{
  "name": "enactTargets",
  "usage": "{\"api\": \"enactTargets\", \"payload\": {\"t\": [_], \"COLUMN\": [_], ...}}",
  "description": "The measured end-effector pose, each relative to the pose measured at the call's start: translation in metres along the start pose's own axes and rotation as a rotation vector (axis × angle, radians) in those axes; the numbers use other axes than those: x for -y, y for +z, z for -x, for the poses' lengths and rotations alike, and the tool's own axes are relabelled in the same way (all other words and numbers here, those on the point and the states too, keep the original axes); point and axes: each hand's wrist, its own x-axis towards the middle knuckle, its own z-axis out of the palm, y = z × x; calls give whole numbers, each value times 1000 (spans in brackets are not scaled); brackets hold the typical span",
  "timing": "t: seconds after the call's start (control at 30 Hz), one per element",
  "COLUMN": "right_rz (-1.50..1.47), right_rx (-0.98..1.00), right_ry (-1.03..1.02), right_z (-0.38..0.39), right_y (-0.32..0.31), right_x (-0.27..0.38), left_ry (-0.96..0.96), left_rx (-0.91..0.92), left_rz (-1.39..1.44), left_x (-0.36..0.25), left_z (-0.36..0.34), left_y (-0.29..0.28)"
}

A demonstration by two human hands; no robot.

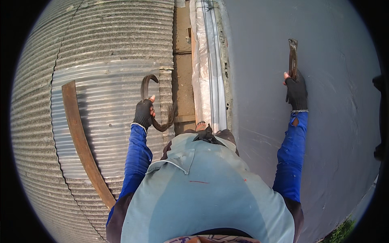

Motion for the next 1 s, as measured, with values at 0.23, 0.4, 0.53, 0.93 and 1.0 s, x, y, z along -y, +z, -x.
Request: {"api": "enactTargets", "payload": {"t": [0.23, 0.4, 0.53, 0.93, 1.0], "right_rz": [93, 83, 17, -53, -76], "right_rx": [32, 15, -52, 135, 179], "right_ry": [-49, 14, 124, 343, 409], "right_z": [2, 1, -4, -141, -175], "right_y": [5, 4, 10, 45, 55], "right_x": [-1, 8, 19, 41, 44], "left_ry": [-57, -139, -202, -282, -221], "left_rx": [-93, -213, -333, -348, -329], "left_rz": [-42, -4, 88, -10, -89], "left_x": [20, 41, 42, -97, -120], "left_z": [-11, -28, -49, -218, -247], "left_y": [-22, -47, -61, 2, 13]}}
